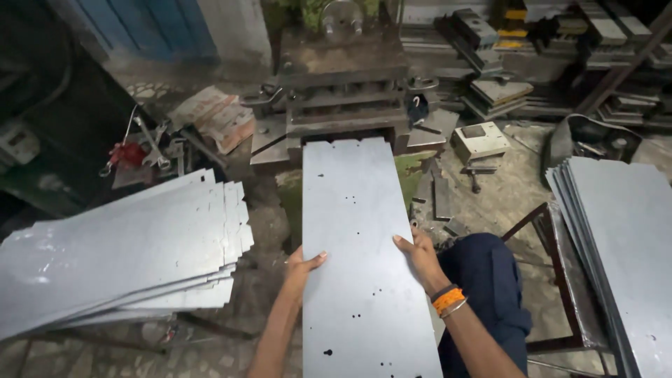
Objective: Using an industrial press to stamp patterns and holes into metal sheets and then stacking the finished parts.
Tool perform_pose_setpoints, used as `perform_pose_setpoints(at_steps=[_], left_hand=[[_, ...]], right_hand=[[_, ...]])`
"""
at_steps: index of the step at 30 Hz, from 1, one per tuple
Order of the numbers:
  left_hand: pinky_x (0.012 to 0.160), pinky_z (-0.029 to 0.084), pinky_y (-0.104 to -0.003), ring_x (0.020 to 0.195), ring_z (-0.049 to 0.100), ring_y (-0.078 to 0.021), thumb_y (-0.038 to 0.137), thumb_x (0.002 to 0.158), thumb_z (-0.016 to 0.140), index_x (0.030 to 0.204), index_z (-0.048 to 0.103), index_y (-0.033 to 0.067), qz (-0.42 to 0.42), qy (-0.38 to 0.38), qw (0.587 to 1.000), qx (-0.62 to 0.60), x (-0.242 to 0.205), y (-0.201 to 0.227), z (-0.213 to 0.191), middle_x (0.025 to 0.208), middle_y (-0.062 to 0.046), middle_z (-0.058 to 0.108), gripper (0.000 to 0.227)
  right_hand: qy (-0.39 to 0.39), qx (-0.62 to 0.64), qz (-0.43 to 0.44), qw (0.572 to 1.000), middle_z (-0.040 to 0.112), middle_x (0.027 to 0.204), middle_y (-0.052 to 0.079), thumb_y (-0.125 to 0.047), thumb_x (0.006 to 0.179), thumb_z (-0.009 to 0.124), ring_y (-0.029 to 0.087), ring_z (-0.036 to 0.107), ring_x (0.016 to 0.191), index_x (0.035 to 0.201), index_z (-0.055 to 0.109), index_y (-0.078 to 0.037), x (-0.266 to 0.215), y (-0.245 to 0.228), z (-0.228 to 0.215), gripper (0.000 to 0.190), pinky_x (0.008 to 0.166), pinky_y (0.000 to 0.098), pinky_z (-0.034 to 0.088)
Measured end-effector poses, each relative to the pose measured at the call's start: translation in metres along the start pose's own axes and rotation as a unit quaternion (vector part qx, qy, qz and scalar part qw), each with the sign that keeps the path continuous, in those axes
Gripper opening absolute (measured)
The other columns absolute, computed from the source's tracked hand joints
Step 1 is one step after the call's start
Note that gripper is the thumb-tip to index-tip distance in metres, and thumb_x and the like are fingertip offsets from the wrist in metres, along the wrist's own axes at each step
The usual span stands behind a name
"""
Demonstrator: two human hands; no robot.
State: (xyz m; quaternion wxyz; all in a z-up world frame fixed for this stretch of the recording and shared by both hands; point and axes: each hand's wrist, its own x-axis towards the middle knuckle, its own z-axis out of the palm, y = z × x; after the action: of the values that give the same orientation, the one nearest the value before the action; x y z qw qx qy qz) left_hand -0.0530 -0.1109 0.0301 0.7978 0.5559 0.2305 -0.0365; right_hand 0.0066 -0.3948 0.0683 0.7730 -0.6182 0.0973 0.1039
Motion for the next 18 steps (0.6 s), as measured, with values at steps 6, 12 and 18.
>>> perform_pose_setpoints(at_steps=[6,12,18], left_hand=[[0.074,0.054,-0.036,0.084,0.068,-0.0254,0.008,0.074,0.087,0.117,0.071,0.0076,-0.004,0.010,0.999,0.048,0.020,0.010,0.011,0.098,-0.011,0.069,0.046],[0.066,0.054,-0.036,0.078,0.071,-0.0236,0.021,0.079,0.088,0.107,0.077,0.0129,-0.039,0.026,0.998,0.047,0.081,-0.027,-0.021,0.091,-0.009,0.073,0.031],[0.058,0.062,-0.043,0.081,0.078,-0.0368,0.020,0.093,0.073,0.106,0.069,0.0077,0.110,0.105,0.988,0.021,0.086,-0.025,-0.082,0.101,-0.020,0.077,0.018]], right_hand=[[0.025,-0.047,0.022,0.998,0.072,0.083,0.011,-0.015,0.083,0.082,0.021,0.072,0.069,0.115,0.069,-0.007,0.050,0.026,-0.009,0.035,0.065,0.0342,0.058],[0.036,-0.127,0.097,0.986,0.075,0.099,0.011,-0.019,0.079,0.085,0.025,0.073,0.091,0.123,0.069,-0.010,0.103,0.057,-0.014,0.047,0.084,0.0417,0.056],[0.130,-0.572,-0.205,0.784,0.055,0.130,0.026,-0.022,0.084,0.074,0.045,0.056,0.123,0.135,0.045,-0.001,0.060,0.011,0.039,0.062,0.104,0.0555,0.044]])
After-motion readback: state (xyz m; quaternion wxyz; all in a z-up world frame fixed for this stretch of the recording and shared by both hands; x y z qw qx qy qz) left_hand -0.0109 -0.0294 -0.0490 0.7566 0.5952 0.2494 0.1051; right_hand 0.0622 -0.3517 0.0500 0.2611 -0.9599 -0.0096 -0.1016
